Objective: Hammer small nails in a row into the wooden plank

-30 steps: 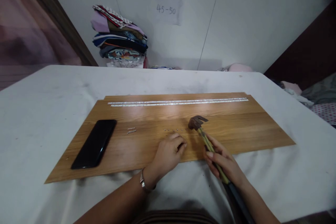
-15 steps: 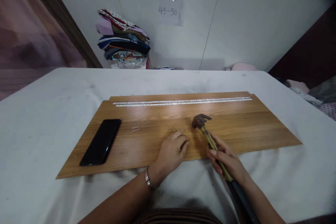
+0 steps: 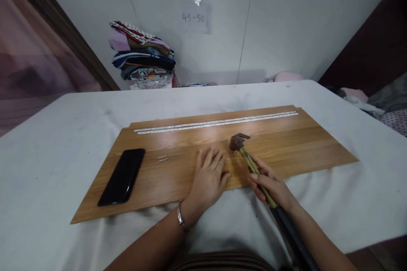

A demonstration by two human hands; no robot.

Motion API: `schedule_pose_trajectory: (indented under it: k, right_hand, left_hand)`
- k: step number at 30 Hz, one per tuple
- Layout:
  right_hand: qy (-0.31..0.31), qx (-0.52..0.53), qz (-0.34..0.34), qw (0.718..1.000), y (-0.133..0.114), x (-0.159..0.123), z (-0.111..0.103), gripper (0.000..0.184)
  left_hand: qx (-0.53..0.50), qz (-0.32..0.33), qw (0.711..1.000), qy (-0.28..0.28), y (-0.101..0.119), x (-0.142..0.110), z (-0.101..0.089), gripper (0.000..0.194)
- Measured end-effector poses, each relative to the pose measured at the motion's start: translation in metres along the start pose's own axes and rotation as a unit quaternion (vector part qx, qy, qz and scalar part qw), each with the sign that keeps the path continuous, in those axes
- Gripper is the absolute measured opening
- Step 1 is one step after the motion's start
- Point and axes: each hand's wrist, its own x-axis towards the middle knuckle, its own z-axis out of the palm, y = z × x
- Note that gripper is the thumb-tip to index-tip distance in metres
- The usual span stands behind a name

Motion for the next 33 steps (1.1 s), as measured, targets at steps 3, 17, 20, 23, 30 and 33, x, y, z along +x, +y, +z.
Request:
schedule_pose_trajectory:
  k: [3, 17, 20, 23, 30, 33]
  right_hand:
    - [-0.002, 0.002, 0.002, 1.000, -0.001, 0.000, 0.001, 0.075]
    - [-0.026, 0.010, -0.029, 0.999, 0.004, 0.007, -0.001, 0.074]
    - [-0.031, 0.017, -0.036, 0.999, 0.007, 0.009, -0.002, 0.075]
    - [-0.038, 0.022, -0.039, 0.998, 0.008, 0.010, -0.003, 0.076]
    - [-0.038, 0.024, -0.038, 0.998, 0.001, 0.010, 0.001, 0.078]
    - [-0.041, 0.028, -0.037, 0.998, -0.001, 0.009, 0.002, 0.080]
  left_hand:
    - [0.005, 0.005, 1.000, 0.003, 0.001, -0.003, 0.000, 0.040]
    - [0.045, 0.030, 0.999, 0.004, 0.003, -0.010, 0.006, 0.050]
    - [0.053, 0.041, 0.998, 0.007, 0.006, -0.005, 0.006, 0.059]
    - [0.057, 0.047, 0.997, 0.007, 0.009, -0.001, 0.006, 0.067]
    - [0.072, 0.046, 0.996, 0.011, 0.011, -0.010, 0.011, 0.066]
    - [0.074, 0.053, 0.996, 0.009, 0.012, -0.014, 0.012, 0.060]
